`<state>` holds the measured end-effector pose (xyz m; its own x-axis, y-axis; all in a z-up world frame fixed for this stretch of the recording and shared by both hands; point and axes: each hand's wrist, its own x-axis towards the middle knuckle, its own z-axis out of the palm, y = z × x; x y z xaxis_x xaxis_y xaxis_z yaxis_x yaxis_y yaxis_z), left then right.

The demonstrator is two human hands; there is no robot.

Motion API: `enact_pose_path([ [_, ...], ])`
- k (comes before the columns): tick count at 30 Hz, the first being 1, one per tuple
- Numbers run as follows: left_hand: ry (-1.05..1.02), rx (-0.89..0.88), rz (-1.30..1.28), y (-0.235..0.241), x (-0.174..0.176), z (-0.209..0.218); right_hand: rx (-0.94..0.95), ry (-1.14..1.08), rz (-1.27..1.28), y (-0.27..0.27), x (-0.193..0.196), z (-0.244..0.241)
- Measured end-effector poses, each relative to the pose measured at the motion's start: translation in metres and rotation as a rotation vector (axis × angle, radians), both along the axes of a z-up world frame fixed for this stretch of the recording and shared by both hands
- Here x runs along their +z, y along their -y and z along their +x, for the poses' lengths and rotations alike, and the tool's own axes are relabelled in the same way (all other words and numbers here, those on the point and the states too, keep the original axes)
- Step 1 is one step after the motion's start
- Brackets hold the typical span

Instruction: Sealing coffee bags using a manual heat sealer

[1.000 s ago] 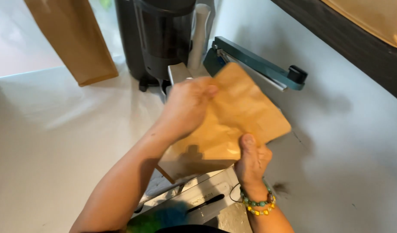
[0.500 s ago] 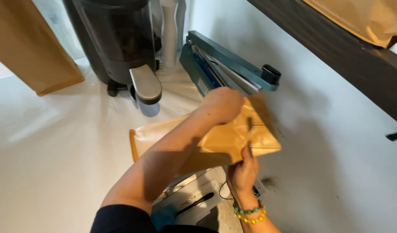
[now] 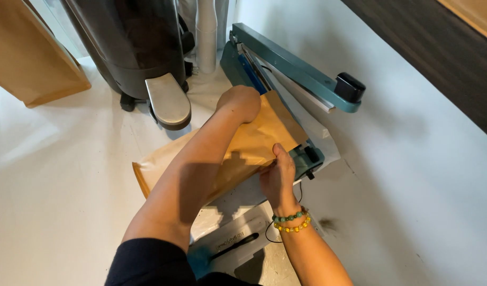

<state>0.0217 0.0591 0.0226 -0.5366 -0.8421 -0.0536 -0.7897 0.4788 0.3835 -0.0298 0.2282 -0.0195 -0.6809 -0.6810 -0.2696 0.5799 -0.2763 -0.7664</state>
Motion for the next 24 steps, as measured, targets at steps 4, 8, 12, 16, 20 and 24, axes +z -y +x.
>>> enact_pose_path([
  [4,0.012,0.013,-0.014,0.008,0.001,-0.005,0.053,0.058,-0.013,0.014,-0.016,-0.013],
  [8,-0.005,0.016,0.009,0.022,-0.004,-0.01,0.101,0.06,0.028,0.038,-0.118,-0.058],
  [12,0.003,0.021,0.04,0.019,0.008,-0.01,0.135,0.026,0.035,0.046,-0.131,-0.067],
  [16,0.017,0.028,0.053,0.024,0.008,-0.012,0.117,0.007,0.003,0.049,-0.119,-0.059],
  [20,0.022,-0.002,0.039,0.036,-0.003,-0.017,0.15,-0.014,-0.018,0.046,-0.107,-0.05],
  [24,0.031,-0.053,0.04,0.045,-0.005,-0.02,0.207,-0.048,-0.06,0.045,-0.121,-0.056],
])
